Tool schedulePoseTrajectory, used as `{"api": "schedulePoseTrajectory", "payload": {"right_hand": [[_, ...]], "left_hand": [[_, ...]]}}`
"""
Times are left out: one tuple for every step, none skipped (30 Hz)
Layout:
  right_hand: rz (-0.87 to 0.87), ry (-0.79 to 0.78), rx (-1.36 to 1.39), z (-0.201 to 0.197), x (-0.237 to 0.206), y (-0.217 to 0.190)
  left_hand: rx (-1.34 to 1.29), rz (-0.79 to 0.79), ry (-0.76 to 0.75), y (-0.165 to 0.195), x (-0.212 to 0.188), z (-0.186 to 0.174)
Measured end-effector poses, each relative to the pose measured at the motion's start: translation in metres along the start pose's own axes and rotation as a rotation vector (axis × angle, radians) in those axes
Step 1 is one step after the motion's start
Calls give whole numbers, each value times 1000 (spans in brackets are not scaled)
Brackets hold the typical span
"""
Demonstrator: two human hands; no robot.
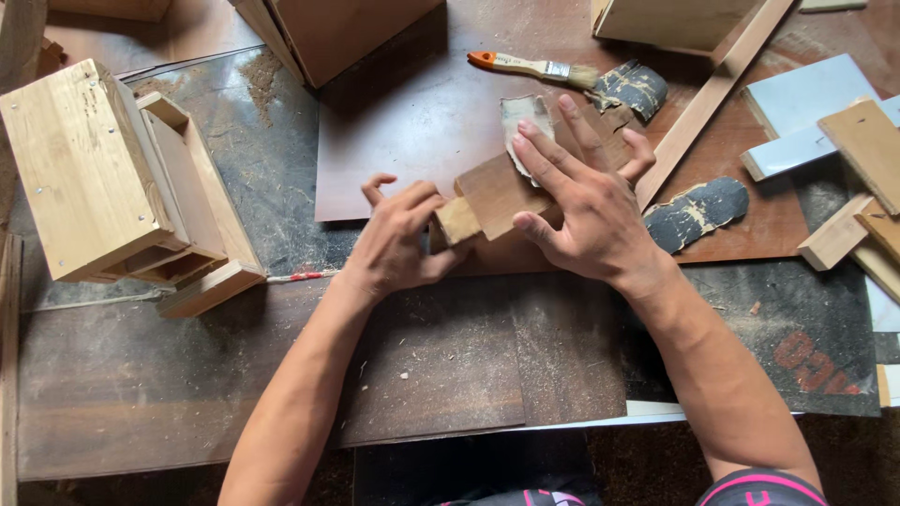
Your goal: The person sands a rectangular wooden block by hand, rubbing a piece of sandpaper back and forth along its surface while holding the block steady with the other hand. They reposition the block and sand different faces, then set it down among other wooden parts on the workbench.
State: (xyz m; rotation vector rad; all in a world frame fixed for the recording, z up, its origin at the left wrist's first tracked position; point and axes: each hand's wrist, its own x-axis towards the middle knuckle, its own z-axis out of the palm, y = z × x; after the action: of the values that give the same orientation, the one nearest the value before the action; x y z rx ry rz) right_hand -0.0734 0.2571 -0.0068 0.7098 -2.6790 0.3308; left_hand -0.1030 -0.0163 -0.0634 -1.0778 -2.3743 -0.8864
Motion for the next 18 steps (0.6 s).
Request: {"api": "schedulePoseTrajectory", "payload": {"right_hand": [[-6, 15, -26, 0, -1, 1], [-14, 23, -43, -1, -1, 3], [-17, 31, -55, -1, -2, 4], [-7, 27, -50, -2, -2, 5], [3, 22, -48, -2, -2, 6], [10, 21, -42, -2, -1, 7], [16, 30, -31, -2, -1, 8], [24, 42, -30, -2, 0, 10], [28, 48, -25, -2, 1, 11], [28, 45, -13, -2, 1, 12], [30, 44, -7, -3, 1, 13], [32, 44, -8, -4, 0, 15], [34, 48, -29, -5, -1, 17], [36, 47, -40, -6, -1, 18], [45, 45, -47, -6, -2, 19], [58, 38, -42, -6, -2, 21], [65, 36, -37, -7, -2, 22], [72, 48, -35, -6, -1, 23]], "left_hand": [[15, -30, 2, -3, 1, -3], [19, -53, 17, -7, 1, -6], [24, -77, 27, -10, 1, -8], [28, -94, 33, -11, 0, -8], [4, -60, 34, -10, -1, -6], [-13, -28, 34, -8, -2, -3], [-29, 15, 37, -5, -3, 1], [-32, 2, 6, -3, -3, 3], [-36, -19, -25, -2, -4, 5], [-40, -49, -58, -2, -4, 5], [-34, -56, -39, -3, -4, 3], [-30, -58, -17, -7, -3, 0], [-24, -69, 5, -10, -2, -4], [-8, -59, 22, -12, -1, -7], [6, -46, 31, -14, -1, -9], [14, -28, 39, -14, -2, -10], [-10, -7, 36, -9, -3, -6], [-26, 25, 36, -5, -3, -3]]}}
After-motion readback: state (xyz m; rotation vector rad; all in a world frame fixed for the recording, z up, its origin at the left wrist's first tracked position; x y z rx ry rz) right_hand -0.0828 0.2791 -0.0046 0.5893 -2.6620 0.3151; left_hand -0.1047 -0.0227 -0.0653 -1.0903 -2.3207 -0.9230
